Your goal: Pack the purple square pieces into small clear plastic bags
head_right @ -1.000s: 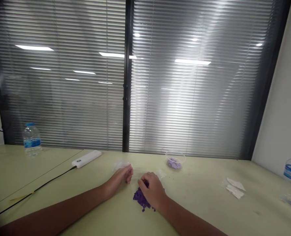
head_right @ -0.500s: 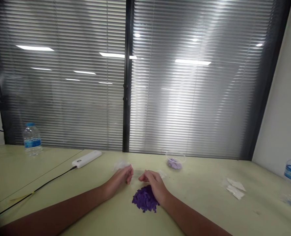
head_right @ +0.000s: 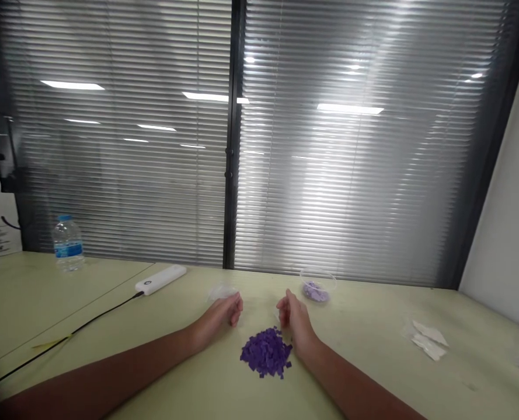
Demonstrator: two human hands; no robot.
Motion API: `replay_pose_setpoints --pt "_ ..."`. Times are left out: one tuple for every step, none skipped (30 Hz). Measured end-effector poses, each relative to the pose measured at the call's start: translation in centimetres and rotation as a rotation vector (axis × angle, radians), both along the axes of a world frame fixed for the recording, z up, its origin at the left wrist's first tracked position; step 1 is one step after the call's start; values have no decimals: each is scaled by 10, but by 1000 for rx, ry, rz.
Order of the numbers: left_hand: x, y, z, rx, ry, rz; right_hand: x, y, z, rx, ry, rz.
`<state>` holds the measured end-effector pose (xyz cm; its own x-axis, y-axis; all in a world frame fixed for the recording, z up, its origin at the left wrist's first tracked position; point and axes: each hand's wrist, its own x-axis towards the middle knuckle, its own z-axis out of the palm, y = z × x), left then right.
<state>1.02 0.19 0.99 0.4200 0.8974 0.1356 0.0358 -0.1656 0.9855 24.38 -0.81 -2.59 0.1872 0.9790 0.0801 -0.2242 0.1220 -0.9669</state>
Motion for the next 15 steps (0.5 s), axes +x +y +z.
replay_pose_setpoints --pt "0 0 0 1 1 4 -4 -2 0 6 15 43" --pt "0 0 0 3 2 7 -8 -5 1 15 30 82" --pt "0 0 0 6 4 8 -11 -7 2 21 66 137" --pt "0 1 0 9 5 7 -13 -8 4 23 124 204" --pt "-1 1 0 11 7 4 -13 -9 5 23 174 254" --pt "-1 2 0 13 7 0 -12 -9 6 19 215 294" --pt "-2 2 0 14 8 -5 -10 -9 7 11 234 324" --pt "-2 2 0 14 8 -10 -7 -8 7 1 229 340" --pt "-3 1 0 15 8 -14 -5 -7 7 -7 207 349" --pt "-3 1 1 15 8 -17 -3 -6 7 -6 174 352" --pt "-3 1 1 15 8 -20 -2 -5 6 7 133 346" --pt "-2 0 1 15 8 -20 -3 -5 6 34 90 327" --pt "-2 0 2 15 7 -20 -4 -6 6 72 50 299" --pt "-2 -1 2 14 5 -19 -5 -7 7 109 18 270" --pt "-2 -1 2 14 2 -17 -7 -9 8 138 -3 254"
